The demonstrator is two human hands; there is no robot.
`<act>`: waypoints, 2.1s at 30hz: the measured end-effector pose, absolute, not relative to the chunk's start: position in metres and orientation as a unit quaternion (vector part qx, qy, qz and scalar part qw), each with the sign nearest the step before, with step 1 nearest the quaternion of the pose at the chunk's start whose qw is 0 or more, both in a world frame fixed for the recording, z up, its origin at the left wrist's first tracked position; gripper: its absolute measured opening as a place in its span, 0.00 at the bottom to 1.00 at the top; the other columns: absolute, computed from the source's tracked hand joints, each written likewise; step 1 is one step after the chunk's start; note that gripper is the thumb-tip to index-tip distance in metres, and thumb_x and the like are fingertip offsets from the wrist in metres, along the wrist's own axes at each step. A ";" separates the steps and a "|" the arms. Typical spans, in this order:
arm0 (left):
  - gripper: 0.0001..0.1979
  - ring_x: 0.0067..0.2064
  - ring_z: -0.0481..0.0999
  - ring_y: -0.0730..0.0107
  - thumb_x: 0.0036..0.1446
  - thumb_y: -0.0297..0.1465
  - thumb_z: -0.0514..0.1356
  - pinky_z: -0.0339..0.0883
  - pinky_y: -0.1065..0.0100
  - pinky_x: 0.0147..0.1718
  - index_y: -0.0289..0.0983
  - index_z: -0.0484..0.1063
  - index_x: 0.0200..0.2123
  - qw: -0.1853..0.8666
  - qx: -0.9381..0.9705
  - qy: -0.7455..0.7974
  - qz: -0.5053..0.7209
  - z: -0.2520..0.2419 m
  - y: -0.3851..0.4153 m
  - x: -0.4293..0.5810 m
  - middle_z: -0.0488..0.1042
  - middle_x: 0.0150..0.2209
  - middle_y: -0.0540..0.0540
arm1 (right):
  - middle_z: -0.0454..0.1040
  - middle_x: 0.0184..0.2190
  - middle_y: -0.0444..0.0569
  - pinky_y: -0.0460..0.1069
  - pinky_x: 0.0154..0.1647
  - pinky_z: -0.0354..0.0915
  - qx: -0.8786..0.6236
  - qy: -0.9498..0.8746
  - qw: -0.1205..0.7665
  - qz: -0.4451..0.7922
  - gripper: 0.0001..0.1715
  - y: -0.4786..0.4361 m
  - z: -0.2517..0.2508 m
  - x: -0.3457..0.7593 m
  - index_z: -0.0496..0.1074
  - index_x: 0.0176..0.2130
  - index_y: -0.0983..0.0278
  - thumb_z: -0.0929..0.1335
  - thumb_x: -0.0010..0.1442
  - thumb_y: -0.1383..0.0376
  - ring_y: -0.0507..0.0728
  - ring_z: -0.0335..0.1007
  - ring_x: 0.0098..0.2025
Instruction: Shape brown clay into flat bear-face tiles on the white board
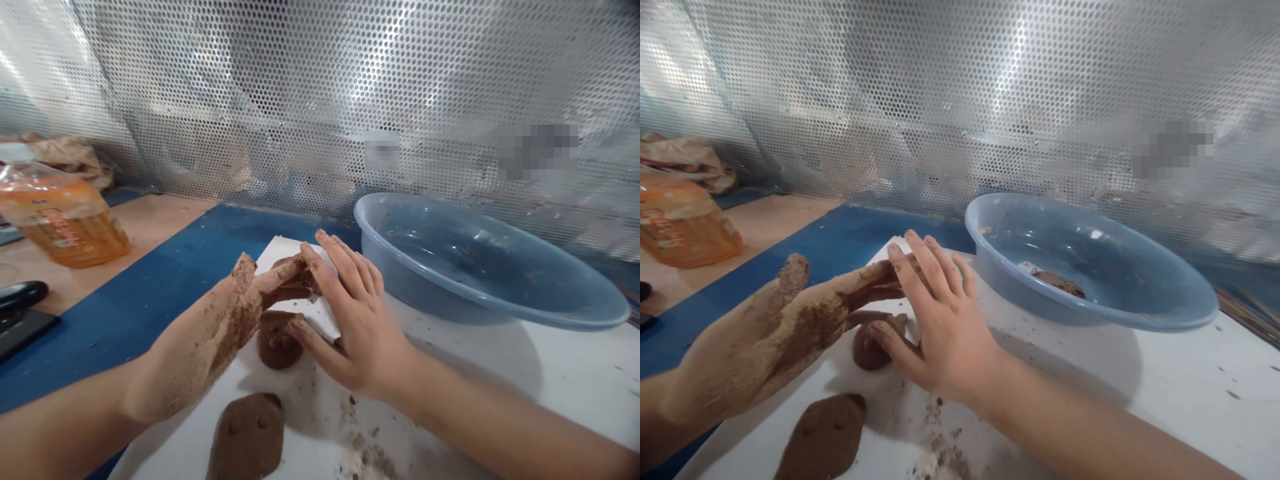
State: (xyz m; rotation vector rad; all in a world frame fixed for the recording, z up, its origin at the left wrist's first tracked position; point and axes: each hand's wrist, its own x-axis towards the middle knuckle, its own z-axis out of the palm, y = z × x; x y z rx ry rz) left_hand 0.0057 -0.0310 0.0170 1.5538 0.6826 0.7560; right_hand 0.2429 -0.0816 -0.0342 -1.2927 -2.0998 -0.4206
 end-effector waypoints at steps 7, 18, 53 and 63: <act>0.41 0.86 0.68 0.50 0.72 0.67 0.55 0.78 0.51 0.77 0.48 0.82 0.70 0.797 0.501 0.202 0.270 0.014 -0.026 0.009 0.81 0.75 0.41 | 0.50 0.92 0.58 0.75 0.91 0.48 -0.463 -0.825 0.289 -0.147 0.50 -0.084 -0.034 0.241 0.51 0.89 0.60 0.68 0.82 0.48 0.72 0.44 0.93; 0.48 0.83 0.67 0.48 0.68 0.71 0.58 0.71 0.57 0.70 0.45 0.77 0.76 0.827 0.463 0.189 0.255 0.015 -0.022 0.001 0.78 0.76 0.41 | 0.54 0.91 0.61 0.76 0.88 0.53 -0.462 -0.812 0.327 -0.145 0.51 -0.078 -0.034 0.248 0.50 0.90 0.60 0.70 0.82 0.49 0.75 0.48 0.92; 0.50 0.73 0.75 0.46 0.58 0.76 0.64 0.72 0.59 0.62 0.47 0.82 0.69 0.819 0.466 0.221 0.251 0.020 -0.027 0.009 0.81 0.73 0.41 | 0.54 0.91 0.62 0.73 0.90 0.46 -0.445 -0.818 0.291 -0.221 0.59 -0.079 -0.031 0.251 0.38 0.92 0.65 0.64 0.83 0.40 0.75 0.46 0.92; 0.50 0.66 0.80 0.53 0.61 0.75 0.62 0.77 0.60 0.60 0.45 0.83 0.68 0.825 0.452 0.218 0.260 0.016 -0.026 0.010 0.84 0.70 0.40 | 0.55 0.91 0.59 0.73 0.89 0.47 -0.460 -0.805 0.297 -0.227 0.51 -0.080 -0.031 0.252 0.53 0.89 0.61 0.67 0.82 0.45 0.74 0.46 0.92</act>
